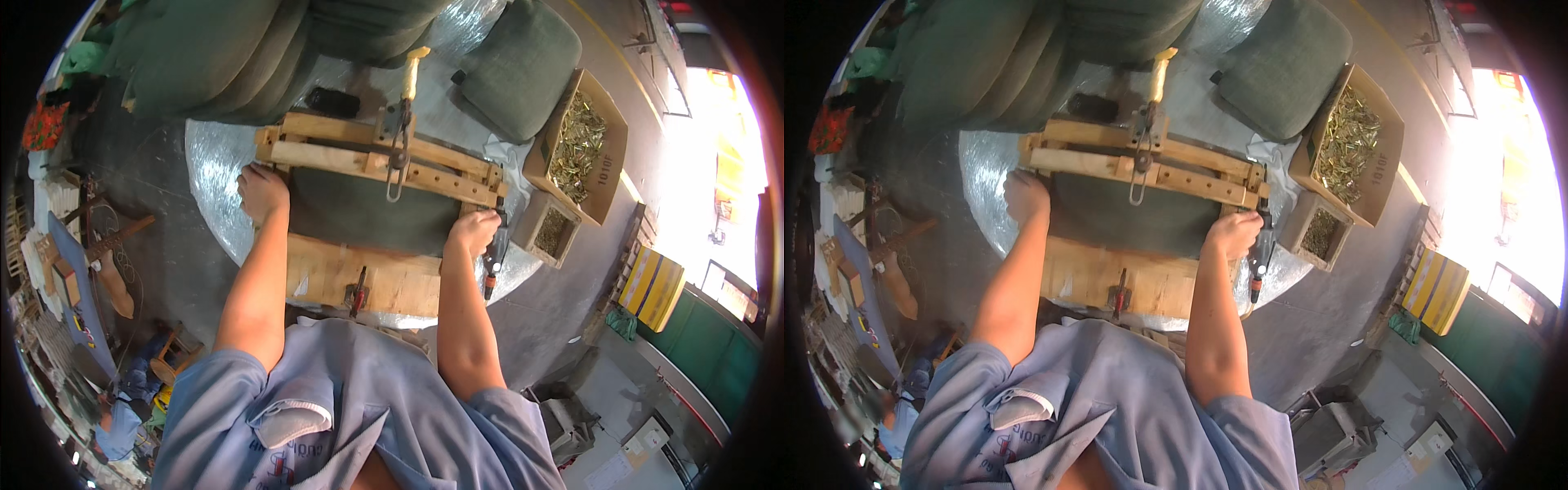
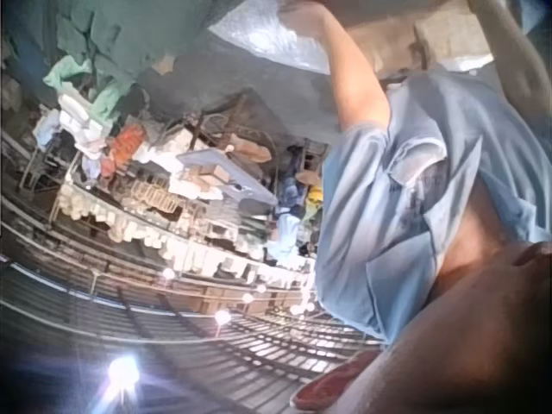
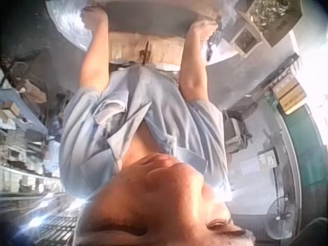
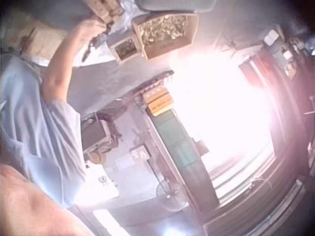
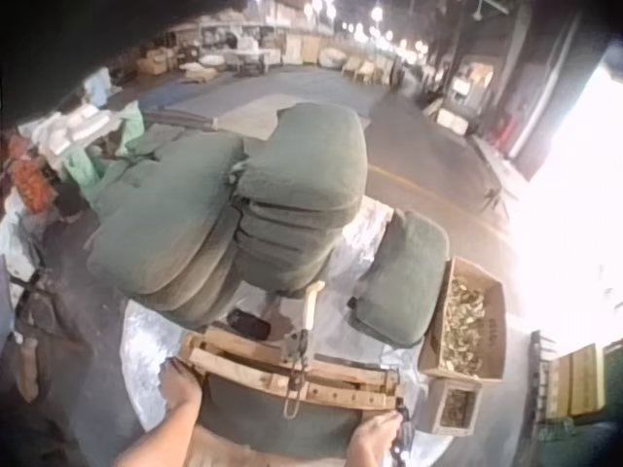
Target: The person places green cushion covers onto a wooden jig, aligns them, and uses a pneumatic staple gun to fasten the covers to the frame. The person repeats this process for multiple cushions, stacking completed units nearby.
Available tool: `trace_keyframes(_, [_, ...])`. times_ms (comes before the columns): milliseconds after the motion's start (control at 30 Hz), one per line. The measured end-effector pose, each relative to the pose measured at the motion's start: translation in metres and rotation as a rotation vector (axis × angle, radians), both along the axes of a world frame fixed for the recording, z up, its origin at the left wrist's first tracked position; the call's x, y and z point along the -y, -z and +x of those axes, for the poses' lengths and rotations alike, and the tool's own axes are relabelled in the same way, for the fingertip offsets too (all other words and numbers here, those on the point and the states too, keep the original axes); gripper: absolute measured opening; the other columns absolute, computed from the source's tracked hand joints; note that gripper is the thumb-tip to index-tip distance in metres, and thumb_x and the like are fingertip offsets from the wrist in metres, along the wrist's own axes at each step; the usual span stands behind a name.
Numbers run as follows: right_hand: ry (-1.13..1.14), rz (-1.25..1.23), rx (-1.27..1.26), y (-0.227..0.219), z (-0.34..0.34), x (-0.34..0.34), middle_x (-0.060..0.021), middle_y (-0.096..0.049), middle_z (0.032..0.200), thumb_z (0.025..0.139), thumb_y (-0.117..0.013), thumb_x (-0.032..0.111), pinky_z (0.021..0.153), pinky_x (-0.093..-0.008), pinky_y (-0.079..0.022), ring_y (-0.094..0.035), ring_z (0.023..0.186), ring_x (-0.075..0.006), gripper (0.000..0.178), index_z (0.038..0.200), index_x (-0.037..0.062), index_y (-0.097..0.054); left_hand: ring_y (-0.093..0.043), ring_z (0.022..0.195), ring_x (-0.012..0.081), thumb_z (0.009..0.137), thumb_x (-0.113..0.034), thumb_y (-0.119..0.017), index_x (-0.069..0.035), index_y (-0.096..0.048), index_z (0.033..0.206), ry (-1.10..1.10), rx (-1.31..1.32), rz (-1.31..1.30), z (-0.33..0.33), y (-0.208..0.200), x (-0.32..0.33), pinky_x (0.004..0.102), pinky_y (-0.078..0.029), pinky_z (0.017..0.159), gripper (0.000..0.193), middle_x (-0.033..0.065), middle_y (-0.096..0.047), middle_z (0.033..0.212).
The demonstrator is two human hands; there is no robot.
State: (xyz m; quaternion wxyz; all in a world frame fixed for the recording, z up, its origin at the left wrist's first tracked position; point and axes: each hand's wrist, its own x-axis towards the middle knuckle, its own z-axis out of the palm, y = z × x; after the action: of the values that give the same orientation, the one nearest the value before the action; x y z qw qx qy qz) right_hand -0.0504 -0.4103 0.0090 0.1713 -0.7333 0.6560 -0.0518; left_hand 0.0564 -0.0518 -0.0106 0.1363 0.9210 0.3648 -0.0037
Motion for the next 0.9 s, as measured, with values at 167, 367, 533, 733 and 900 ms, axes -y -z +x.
trace_keyframes(167, [0.05,-0.043,-0.068,0.006,-0.001,-0.006,-0.0164,-0.072,0.125,0.116,-0.032,0.044,0.101,-0.0567,-0.044,-0.063,0.119,-0.042,0.047,0.127,0.011,-0.063,-0.06,0.129,0.0457,0.113,-0.041,-0.035,-0.006,-0.062,0.129,0.015,-0.043,0.035,0.0,-0.011,0.007,0.0613,-0.051,0.1,0.048,0.0218,-0.062,0.14])
trace_keyframes(367, [0.04,-0.052,-0.111,0.004,0.008,-0.004,-0.0118,-0.071,0.127,0.116,-0.031,0.043,0.103,-0.0548,-0.043,-0.064,0.121,-0.0379,0.046,0.125,0.0105,-0.061,-0.063,0.124,0.0456,0.114,-0.042,-0.031,-0.007,-0.062,0.131,0.013,-0.023,0.006,-0.002,-0.016,0.007,0.0612,-0.052,0.097,0.05,0.0198,-0.065,0.137])
trace_keyframes(533, [0.03,-0.005,-0.078,0.002,0.008,0.007,-0.0145,-0.073,0.123,0.116,-0.033,0.044,0.098,-0.0577,-0.047,-0.066,0.117,-0.0405,0.047,0.124,0.0105,-0.065,-0.069,0.113,0.0483,0.115,-0.044,-0.03,-0.008,-0.065,0.128,0.011,-0.026,-0.012,0.01,-0.013,0.012,0.062,-0.054,0.093,0.052,0.0229,-0.071,0.127])
trace_keyframes(733, [-0.027,0.065,0.011,0.009,-0.011,0.034,-0.0242,-0.073,0.129,0.115,-0.029,0.051,0.099,-0.0612,-0.051,-0.067,0.117,-0.0515,0.059,0.134,0.0077,-0.064,-0.069,0.112,0.0474,0.114,-0.044,-0.029,-0.007,-0.068,0.125,0.034,-0.057,-0.059,0.01,-0.01,0.007,0.0611,-0.054,0.093,0.055,0.0209,-0.073,0.125])
trace_keyframes(900, [-0.028,0.068,-0.028,0.006,-0.005,0.023,-0.0223,-0.071,0.134,0.115,-0.026,0.053,0.1,-0.06,-0.05,-0.066,0.119,-0.0505,0.06,0.134,0.0086,-0.063,-0.069,0.114,0.0459,0.114,-0.044,-0.028,-0.008,-0.068,0.128,0.003,-0.05,-0.027,0.005,-0.013,0.007,0.0599,-0.053,0.094,0.056,0.0194,-0.073,0.126])
